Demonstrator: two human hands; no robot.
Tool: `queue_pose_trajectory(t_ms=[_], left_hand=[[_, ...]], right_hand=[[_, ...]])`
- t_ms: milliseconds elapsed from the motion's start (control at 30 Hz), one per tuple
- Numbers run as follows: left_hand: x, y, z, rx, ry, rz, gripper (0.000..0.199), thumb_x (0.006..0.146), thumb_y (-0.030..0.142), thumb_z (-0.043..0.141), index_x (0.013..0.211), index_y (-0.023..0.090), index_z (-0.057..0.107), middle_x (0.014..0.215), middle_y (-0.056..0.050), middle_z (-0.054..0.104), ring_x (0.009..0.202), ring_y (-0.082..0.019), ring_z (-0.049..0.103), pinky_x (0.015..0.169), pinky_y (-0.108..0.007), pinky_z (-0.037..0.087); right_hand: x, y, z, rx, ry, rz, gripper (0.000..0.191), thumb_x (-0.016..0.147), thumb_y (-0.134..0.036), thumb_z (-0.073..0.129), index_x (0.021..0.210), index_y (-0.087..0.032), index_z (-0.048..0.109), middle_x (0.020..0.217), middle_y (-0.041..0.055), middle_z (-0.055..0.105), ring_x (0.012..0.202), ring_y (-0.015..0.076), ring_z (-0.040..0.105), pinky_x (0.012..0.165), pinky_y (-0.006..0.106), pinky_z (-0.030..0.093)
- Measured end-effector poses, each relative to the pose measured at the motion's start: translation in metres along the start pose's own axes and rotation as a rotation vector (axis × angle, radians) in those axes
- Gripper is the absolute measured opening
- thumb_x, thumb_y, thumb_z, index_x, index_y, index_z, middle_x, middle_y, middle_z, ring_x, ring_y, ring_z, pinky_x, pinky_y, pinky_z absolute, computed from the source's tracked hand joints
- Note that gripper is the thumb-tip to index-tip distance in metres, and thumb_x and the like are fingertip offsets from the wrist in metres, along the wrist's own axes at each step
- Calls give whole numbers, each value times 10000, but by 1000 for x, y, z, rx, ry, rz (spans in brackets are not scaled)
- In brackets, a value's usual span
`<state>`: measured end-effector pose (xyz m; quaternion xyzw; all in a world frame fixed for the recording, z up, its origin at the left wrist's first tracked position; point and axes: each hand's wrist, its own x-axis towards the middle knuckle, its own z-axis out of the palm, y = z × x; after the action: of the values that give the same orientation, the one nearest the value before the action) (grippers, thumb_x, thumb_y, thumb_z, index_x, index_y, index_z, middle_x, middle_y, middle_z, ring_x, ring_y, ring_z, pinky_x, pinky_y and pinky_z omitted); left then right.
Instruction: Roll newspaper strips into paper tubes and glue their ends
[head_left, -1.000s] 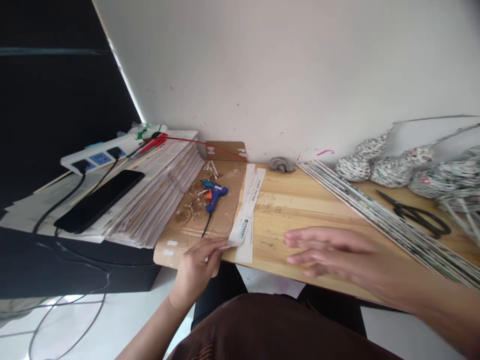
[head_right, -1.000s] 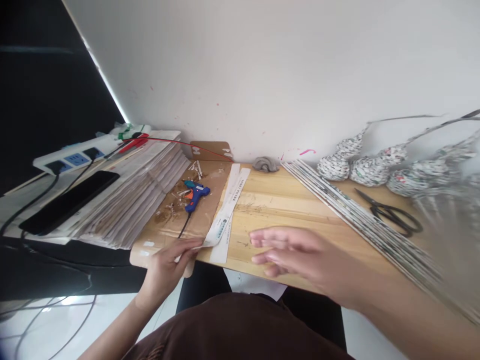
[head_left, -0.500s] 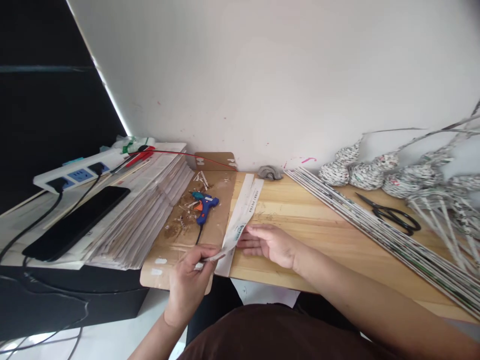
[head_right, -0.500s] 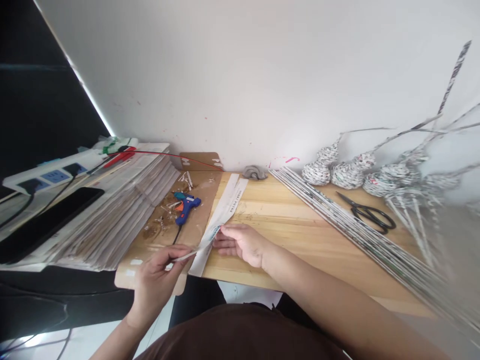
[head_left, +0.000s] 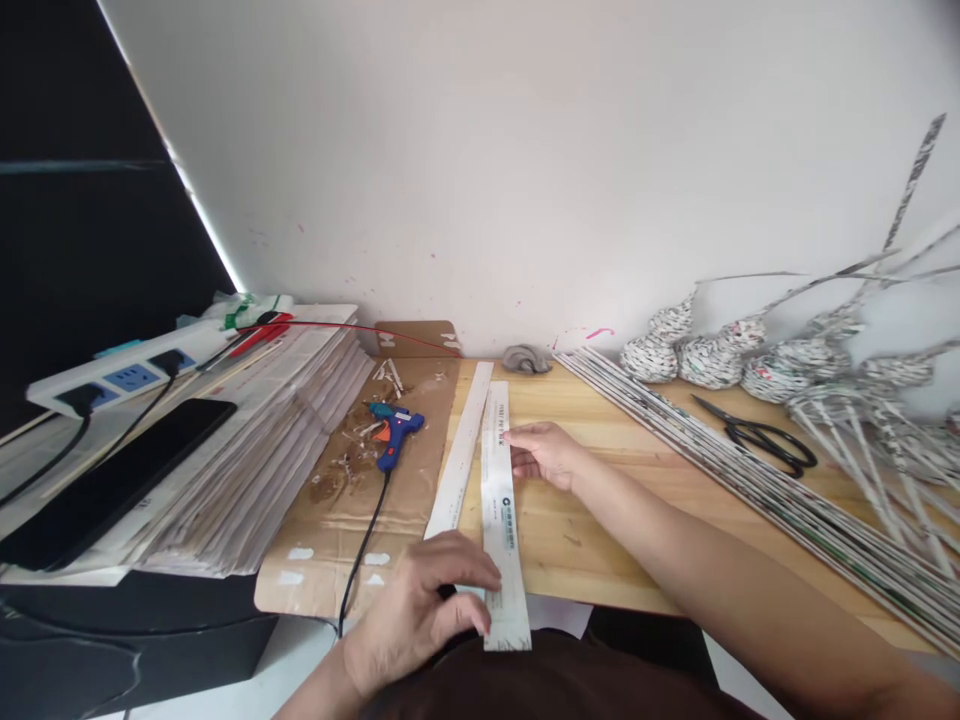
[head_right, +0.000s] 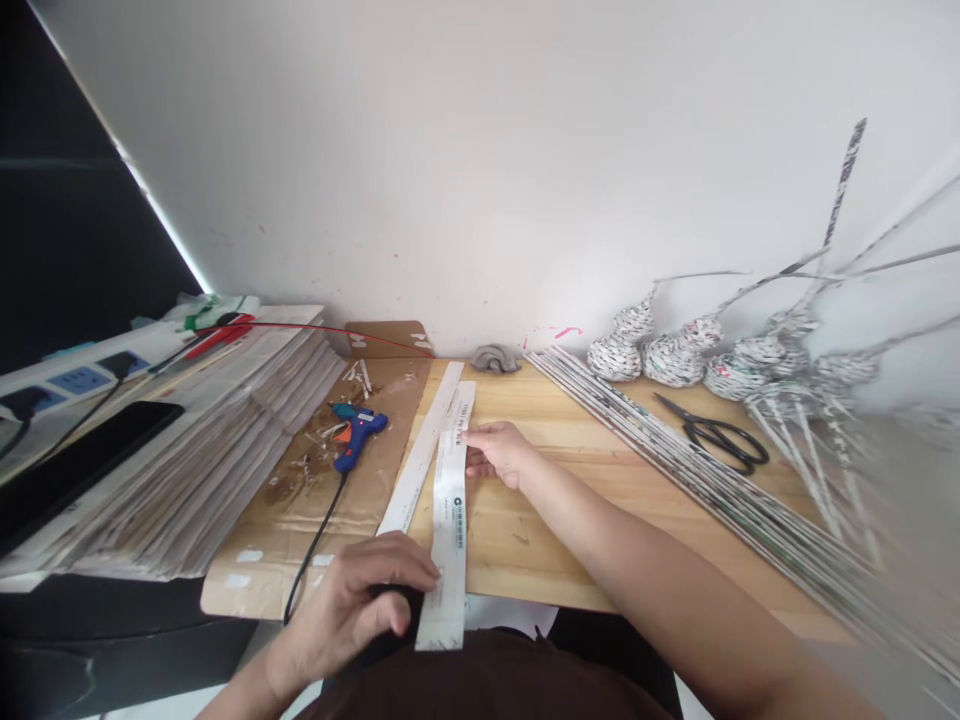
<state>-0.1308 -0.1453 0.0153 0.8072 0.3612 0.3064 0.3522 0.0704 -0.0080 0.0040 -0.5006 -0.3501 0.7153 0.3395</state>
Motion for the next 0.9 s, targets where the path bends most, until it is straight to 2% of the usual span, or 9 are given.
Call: queue_pose_trajectory(t_ms=[67, 167, 267, 333, 533, 633, 767, 833, 900], left_hand=[[20, -5, -9, 84, 53, -46, 215, 889, 310, 485, 922, 217, 676, 922, -67, 687, 879, -183, 629, 796, -315, 498], [64, -28, -19, 415, 183, -69, 272, 908, 276, 423, 1035, 195, 650, 1010, -84, 680, 973, -209, 602, 893, -373, 456], [108, -53, -19, 701, 103, -81, 396, 908, 205, 346, 1249, 193, 548, 1309, -88, 545, 1262, -267, 408, 1046, -467, 313], [129, -64, -15, 808, 35, -174, 469, 893, 194, 340, 1345, 251, 451, 1375, -43, 489, 1335, -314, 294, 1075, -555, 207], [141, -84, -8, 962, 37, -429, 534, 849, 189, 361, 1381, 229, 401, 1447, -65, 392, 1356, -364, 223, 1069, -616, 66], [138, -87, -10, 975, 78, -483, 559, 826, 161, 378, 1381, 219, 405, 1454, -81, 378, 1349, -370, 238, 1060, -616, 79], [136, -78, -14, 802, 203, -385, 455, 865, 224, 373, 1297, 236, 516, 1381, -84, 479, 1301, -318, 357, 1051, -518, 224], [134, -71, -18, 617, 264, -318, 380, 892, 315, 367, 1139, 223, 640, 1217, -90, 619, 1170, -278, 507, 985, -423, 342], [132, -66, -21, 360, 305, -334, 445, 894, 446, 351, 906, 191, 716, 960, -100, 711, 948, -250, 623, 828, -344, 440]], right_hand=[[3, 1, -3, -4, 3, -37, 58, 779, -153, 643, 753, -102, 640, 606, 46, 662, 464, 99, 583, 403, 179, 482], [5, 4, -9, 9, 28, -105, 80, 760, -180, 663, 729, -110, 638, 606, 38, 658, 473, 99, 582, 398, 178, 477], [5, 7, -16, -32, 14, -186, 129, 738, -231, 689, 711, -115, 640, 616, 34, 656, 497, 105, 589, 401, 181, 475], [5, 9, -19, -74, -20, -225, 169, 720, -278, 705, 711, -122, 640, 616, 28, 654, 506, 109, 593, 401, 184, 472], [8, 11, -21, -103, -53, -267, 281, 642, -382, 743, 680, -132, 621, 592, 12, 640, 486, 104, 571, 383, 183, 439], [7, 10, -20, -97, -49, -281, 307, 621, -404, 749, 664, -132, 613, 582, 7, 631, 469, 100, 554, 368, 185, 423], [5, 9, -19, -80, -41, -279, 319, 617, -418, 747, 665, -136, 606, 575, 0, 622, 460, 100, 548, 365, 192, 421], [5, 9, -19, -74, -46, -284, 323, 614, -421, 749, 668, -139, 601, 585, 0, 623, 469, 105, 556, 373, 198, 430], [6, 9, -20, -76, -42, -311, 328, 614, -425, 751, 658, -145, 586, 598, 0, 625, 482, 109, 565, 380, 202, 433]])
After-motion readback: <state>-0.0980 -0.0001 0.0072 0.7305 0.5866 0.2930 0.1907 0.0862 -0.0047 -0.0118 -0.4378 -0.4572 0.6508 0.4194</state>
